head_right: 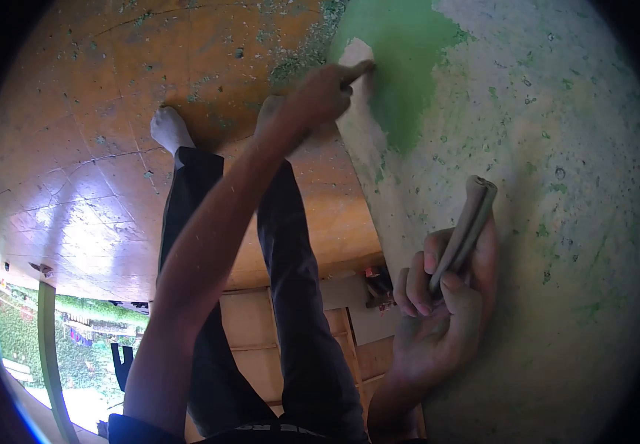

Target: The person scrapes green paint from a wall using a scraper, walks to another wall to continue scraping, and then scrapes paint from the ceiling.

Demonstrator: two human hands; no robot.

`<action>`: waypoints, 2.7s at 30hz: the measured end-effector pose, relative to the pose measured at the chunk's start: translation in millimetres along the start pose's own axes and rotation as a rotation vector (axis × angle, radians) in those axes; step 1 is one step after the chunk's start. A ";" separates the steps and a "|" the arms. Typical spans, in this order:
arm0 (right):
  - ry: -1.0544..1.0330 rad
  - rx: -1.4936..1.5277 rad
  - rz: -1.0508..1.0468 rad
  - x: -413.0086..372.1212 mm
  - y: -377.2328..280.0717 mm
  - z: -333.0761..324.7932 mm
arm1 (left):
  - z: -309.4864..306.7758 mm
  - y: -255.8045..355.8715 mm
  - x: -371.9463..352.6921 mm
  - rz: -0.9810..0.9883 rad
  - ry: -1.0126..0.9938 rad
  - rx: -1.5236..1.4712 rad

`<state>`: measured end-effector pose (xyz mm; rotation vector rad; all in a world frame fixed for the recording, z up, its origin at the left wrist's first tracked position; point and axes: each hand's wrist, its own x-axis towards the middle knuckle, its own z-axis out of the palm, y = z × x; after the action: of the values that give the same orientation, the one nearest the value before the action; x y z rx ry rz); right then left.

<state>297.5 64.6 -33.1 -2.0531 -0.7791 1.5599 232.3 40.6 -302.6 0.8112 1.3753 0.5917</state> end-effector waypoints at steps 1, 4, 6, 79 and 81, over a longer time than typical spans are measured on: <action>-0.002 -0.003 0.009 0.7 -1.4 -1.1 | -4.7 1.3 6.8 0.006 -0.027 0.006; 0.016 0.002 0.026 1.2 -6.9 1.7 | 16.2 -11.5 -17.7 0.044 -0.028 -0.012; 0.021 0.013 0.021 -0.3 -7.3 1.5 | 21.8 -13.6 -22.4 0.049 -0.030 -0.012; 0.109 -0.037 0.085 2.8 -3.2 1.8 | 10.5 -10.6 -7.8 0.144 -0.042 0.030; 0.097 -0.046 0.072 4.0 -0.1 -1.8 | 18.2 -7.0 -24.4 0.124 -0.029 0.010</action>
<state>300.0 67.3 -35.5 -2.1945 -0.7195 1.4803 246.6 14.6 -293.1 0.9142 1.3085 0.6671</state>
